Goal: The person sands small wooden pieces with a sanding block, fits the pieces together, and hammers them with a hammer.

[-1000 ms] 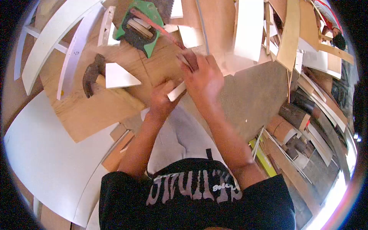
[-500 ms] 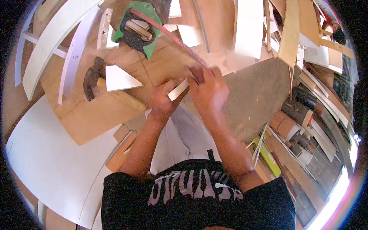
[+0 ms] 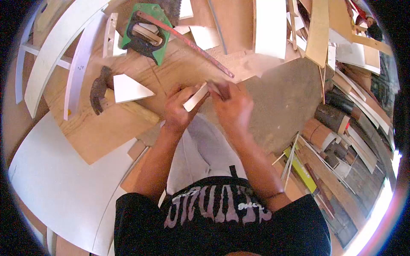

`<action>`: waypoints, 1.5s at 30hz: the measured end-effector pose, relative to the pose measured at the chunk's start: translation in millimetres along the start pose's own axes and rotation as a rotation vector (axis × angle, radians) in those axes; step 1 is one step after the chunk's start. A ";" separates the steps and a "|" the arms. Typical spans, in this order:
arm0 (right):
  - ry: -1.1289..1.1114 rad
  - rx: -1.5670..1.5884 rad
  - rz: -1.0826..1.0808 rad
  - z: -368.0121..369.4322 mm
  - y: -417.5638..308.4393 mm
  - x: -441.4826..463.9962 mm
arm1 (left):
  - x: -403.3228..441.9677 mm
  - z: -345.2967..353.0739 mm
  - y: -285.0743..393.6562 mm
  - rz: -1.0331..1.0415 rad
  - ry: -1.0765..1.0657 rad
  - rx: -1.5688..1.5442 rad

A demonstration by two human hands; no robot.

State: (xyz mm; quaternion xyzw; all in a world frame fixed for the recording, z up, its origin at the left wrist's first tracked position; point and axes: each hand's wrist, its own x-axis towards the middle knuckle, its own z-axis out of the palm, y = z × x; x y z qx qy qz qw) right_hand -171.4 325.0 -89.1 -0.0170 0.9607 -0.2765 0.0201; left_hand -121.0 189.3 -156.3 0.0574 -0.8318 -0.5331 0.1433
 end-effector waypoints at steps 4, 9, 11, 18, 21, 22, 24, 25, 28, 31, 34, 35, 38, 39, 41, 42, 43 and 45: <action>-0.170 0.002 0.123 -49.3 32.1 -26.9 | 2.0 -0.7 7.5 -0.074 0.045 0.011; -0.007 0.084 0.288 -56.1 76.1 -17.3 | -3.6 5.9 0.3 -0.012 0.093 -0.024; -0.103 -0.007 0.224 -56.8 28.1 -2.4 | -0.4 5.6 -0.8 0.003 0.095 -0.052; -0.045 -0.108 -0.171 7.1 -17.6 39.6 | 5.6 -1.4 -0.4 0.167 0.051 0.040; -0.011 -0.162 -0.284 11.1 -32.7 47.4 | 1.1 -3.1 1.9 0.121 0.041 0.088; -0.005 -0.141 -0.300 8.6 -25.7 36.6 | 1.5 -5.4 2.2 0.085 0.006 0.144; 0.003 -0.116 -0.325 0.5 -20.2 32.2 | 6.5 -2.5 -1.7 0.162 0.031 0.143; -0.047 -0.181 -0.243 -5.0 -19.2 32.2 | 4.4 -1.1 -3.1 0.221 0.056 0.150; -0.080 -0.216 -0.188 6.3 -27.9 40.2 | -5.0 0.7 -4.0 0.061 -0.015 0.220; -0.022 -0.244 -0.269 2.1 -14.7 28.7 | -4.4 4.8 -15.3 0.056 -0.038 -0.035; -0.066 -0.178 -0.159 -7.8 -4.4 14.5 | 7.1 -9.0 2.2 0.058 -0.087 0.130; -0.051 -0.174 -0.154 -2.4 -10.1 25.0 | 7.6 -7.4 -0.3 0.074 -0.093 0.131; -0.048 -0.200 -0.209 -0.3 -33.8 46.6 | -5.0 -1.4 0.5 -0.054 -0.003 -0.055; -0.041 -0.198 -0.204 -3.1 -27.3 35.0 | 0.9 -7.6 7.5 0.033 -0.018 0.020; -0.063 -0.155 -0.109 -7.4 -5.4 13.8 | 13.2 -11.7 12.7 0.132 -0.023 0.091; -0.066 -0.157 -0.116 -5.9 -11.3 23.8 | 13.2 -12.1 13.2 0.151 -0.004 0.101; -0.079 -0.180 -0.147 -2.9 -22.2 37.0 | 9.6 -11.6 14.3 0.171 -0.001 0.107; -0.094 -0.204 -0.174 0.6 -25.6 38.5 | 4.4 -10.8 16.5 0.133 -0.012 0.126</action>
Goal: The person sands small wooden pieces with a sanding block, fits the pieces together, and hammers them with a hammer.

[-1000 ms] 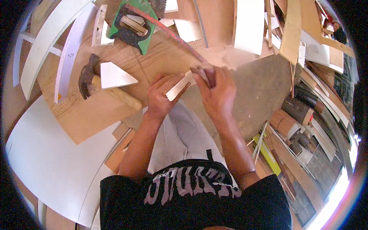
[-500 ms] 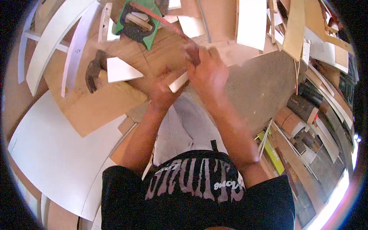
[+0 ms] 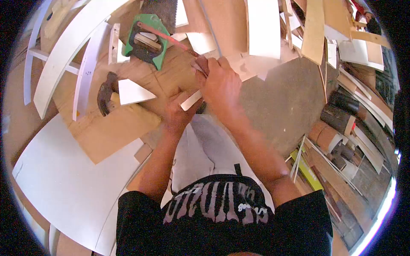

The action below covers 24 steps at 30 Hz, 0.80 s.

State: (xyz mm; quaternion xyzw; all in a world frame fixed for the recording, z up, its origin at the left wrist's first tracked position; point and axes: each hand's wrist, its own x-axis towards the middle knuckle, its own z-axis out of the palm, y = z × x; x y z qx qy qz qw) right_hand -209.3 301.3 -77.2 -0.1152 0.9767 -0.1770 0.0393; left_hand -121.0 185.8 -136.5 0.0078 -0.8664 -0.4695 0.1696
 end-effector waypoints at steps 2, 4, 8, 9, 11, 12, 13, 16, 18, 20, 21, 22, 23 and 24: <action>0.095 -0.017 -0.044 8.7 -0.4 -3.7 | 0.4 -2.2 -4.9 -0.033 -0.001 0.032; 0.135 0.023 -0.039 -1.3 7.5 -23.1 | 2.6 2.0 -11.9 0.169 -0.009 0.096; 0.053 -0.021 -0.005 3.4 5.4 1.2 | -4.9 5.3 -3.7 -0.115 -0.005 -0.042; 0.056 -0.044 -0.058 7.5 3.0 12.0 | -2.2 3.8 -3.7 -0.087 -0.012 -0.004; 0.110 0.034 -0.041 3.5 5.4 -17.3 | 0.7 -0.5 -1.8 -0.049 -0.031 0.033; 0.176 0.104 -0.037 -1.6 6.3 -23.6 | 5.7 1.2 -1.0 0.005 0.001 0.014; 0.176 0.103 -0.041 -4.6 8.3 -24.3 | 6.7 1.5 -0.5 0.050 0.032 -0.003; 0.083 0.017 -0.018 -6.7 12.2 -20.0 | -8.0 11.6 -12.1 -0.136 -0.018 -0.087; 0.074 -0.082 -0.039 7.5 7.4 6.6 | -5.8 9.0 -9.4 -0.059 0.008 -0.018; 0.139 -0.116 -0.064 5.5 11.1 -18.5 | 1.1 2.9 -4.8 0.035 0.027 0.051; 0.098 -0.061 -0.018 -2.2 16.5 -29.5 | 5.5 2.7 -3.5 0.093 0.039 0.076; 0.045 -0.003 0.030 -5.9 19.5 -38.1 | 4.4 0.9 -0.9 0.141 0.046 0.104; 0.047 0.004 0.021 -0.1 20.9 -29.6 | 2.2 2.5 -2.3 0.143 0.052 0.114; 0.084 0.006 -0.020 3.5 15.8 -11.6 | -1.1 6.5 -6.7 0.063 0.049 0.056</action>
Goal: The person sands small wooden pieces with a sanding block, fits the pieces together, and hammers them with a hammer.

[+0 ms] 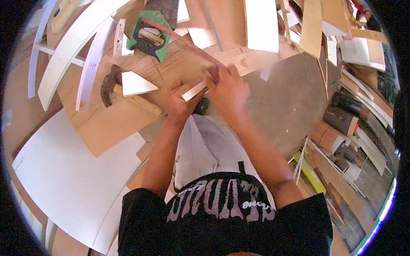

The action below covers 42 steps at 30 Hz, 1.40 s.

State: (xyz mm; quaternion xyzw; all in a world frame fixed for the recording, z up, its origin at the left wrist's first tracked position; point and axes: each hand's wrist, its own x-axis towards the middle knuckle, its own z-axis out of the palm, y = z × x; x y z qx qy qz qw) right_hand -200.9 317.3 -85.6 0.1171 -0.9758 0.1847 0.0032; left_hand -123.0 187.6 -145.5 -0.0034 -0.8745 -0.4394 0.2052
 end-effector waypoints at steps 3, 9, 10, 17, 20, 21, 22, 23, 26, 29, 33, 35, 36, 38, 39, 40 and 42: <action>0.030 -0.018 -0.036 2.1 -1.3 2.9 | 1.2 -6.9 8.6 -0.036 -0.019 0.018; -0.192 0.008 0.184 -46.4 63.0 -97.7 | -0.5 -3.4 12.6 -0.460 -0.045 -0.045; -0.188 0.050 0.225 -53.2 86.7 -110.4 | 7.1 -6.8 21.7 -0.593 -0.056 -0.045; 0.085 0.376 0.715 -168.5 101.4 -116.1 | 14.1 -47.7 72.8 -0.441 0.019 -0.353; 0.244 0.790 0.642 -177.2 77.8 -110.4 | 20.4 -95.3 135.5 -0.405 0.028 -0.364; 0.303 1.051 0.591 -178.6 63.1 -108.3 | 23.1 -108.8 153.0 -0.361 0.029 -0.339; 0.314 1.058 0.590 -182.5 50.7 -105.7 | 24.7 -117.8 163.8 -0.349 0.024 -0.337; 0.283 1.173 0.565 -188.1 37.0 -102.0 | 26.2 -126.0 172.4 -0.381 0.034 -0.455; 0.242 1.398 0.577 -207.4 -5.4 -90.8 | 42.3 -160.9 210.0 -0.374 0.028 -0.607; 0.225 1.525 0.603 -229.1 -43.7 -83.6 | 53.4 -187.6 227.2 -0.207 0.126 -0.623; 0.125 1.632 0.640 -254.2 -76.6 -79.9 | 56.6 -218.8 239.9 -0.222 0.116 -0.648; 0.093 1.687 0.610 -254.8 -86.1 -80.9 | 58.3 -231.9 247.5 -0.393 0.118 -0.717; 0.060 1.738 0.579 -254.4 -90.8 -80.9 | 57.7 -235.3 246.3 -0.385 0.112 -0.716; 0.056 1.761 0.588 -251.5 -99.6 -84.9 | 55.8 -239.7 243.2 -0.337 0.088 -0.724; 0.043 1.777 0.603 -249.8 -103.9 -88.7 | 55.7 -241.0 241.6 -0.252 0.099 -0.732; 0.063 1.777 0.613 -249.4 -108.5 -92.5 | 53.9 -242.9 237.8 -0.252 0.080 -0.738; 0.052 1.767 0.579 -253.6 -120.8 -101.4 | 46.5 -244.2 227.6 -0.249 0.052 -0.769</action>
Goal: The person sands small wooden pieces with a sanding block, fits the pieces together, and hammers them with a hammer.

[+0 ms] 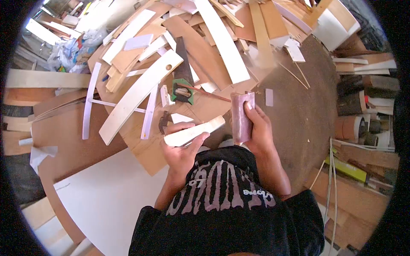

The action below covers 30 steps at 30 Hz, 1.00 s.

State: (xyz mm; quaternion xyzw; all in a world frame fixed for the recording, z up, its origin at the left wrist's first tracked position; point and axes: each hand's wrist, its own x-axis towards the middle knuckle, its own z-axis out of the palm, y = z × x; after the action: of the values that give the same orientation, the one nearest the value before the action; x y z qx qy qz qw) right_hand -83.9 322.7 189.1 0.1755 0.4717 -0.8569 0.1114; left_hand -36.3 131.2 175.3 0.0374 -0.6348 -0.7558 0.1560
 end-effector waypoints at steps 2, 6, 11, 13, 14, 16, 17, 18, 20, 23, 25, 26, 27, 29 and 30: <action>0.042 -0.104 -0.087 12.4 -3.8 -15.3 | 2.6 -9.3 -9.5 0.118 -0.064 0.064; -0.040 -0.542 -0.404 32.0 -1.5 -33.7 | 8.8 -25.3 -2.9 0.458 -0.192 0.395; 0.182 -1.143 -0.436 51.9 5.9 -27.6 | 9.1 -35.6 -3.3 0.592 -0.270 0.449; 0.361 -1.169 -0.587 30.6 27.0 -10.1 | 3.7 -46.8 -8.2 0.561 -0.244 0.326; 0.370 -1.166 -0.588 19.1 32.6 -8.5 | 1.4 -51.9 -9.1 0.524 -0.208 0.207; 0.280 -0.770 -0.577 12.5 33.1 -6.3 | 2.3 -63.6 -12.3 0.532 -0.233 0.213; 0.265 -0.709 -0.467 11.3 31.4 -12.9 | 0.3 -67.9 -15.8 0.325 -0.230 0.113; 0.259 -0.712 -0.468 11.1 32.8 -16.8 | -0.9 -70.5 -16.9 0.118 -0.225 0.008; 0.140 -0.639 -0.352 12.0 34.2 -22.4 | 4.5 -71.7 -10.8 -0.031 -0.216 -0.040; -0.003 -0.497 -0.233 24.6 42.0 -30.3 | 10.0 -78.3 -20.8 -0.195 -0.222 -0.147; -0.082 -0.403 -0.161 37.1 45.8 -32.9 | 10.4 -78.7 -28.9 -0.194 -0.177 -0.146; -0.085 -0.405 -0.158 36.9 49.6 -33.6 | 9.5 -75.6 -31.1 -0.196 -0.132 -0.151; -0.149 -0.354 -0.115 34.7 54.9 -34.4 | 7.2 -69.8 -32.0 -0.233 -0.049 -0.213; -0.300 -0.313 -0.050 29.1 58.3 -32.3 | 6.0 -70.7 -49.1 -0.225 -0.043 -0.084; -0.306 -0.314 -0.048 27.7 61.1 -29.3 | 7.5 -70.2 -54.1 -0.214 -0.041 0.046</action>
State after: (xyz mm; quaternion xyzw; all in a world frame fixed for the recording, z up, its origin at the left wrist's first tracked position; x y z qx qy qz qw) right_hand -40.8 267.5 167.6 0.0127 0.5810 -0.7920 0.1869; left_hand -35.7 70.3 110.5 0.0930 -0.6474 -0.7540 0.0607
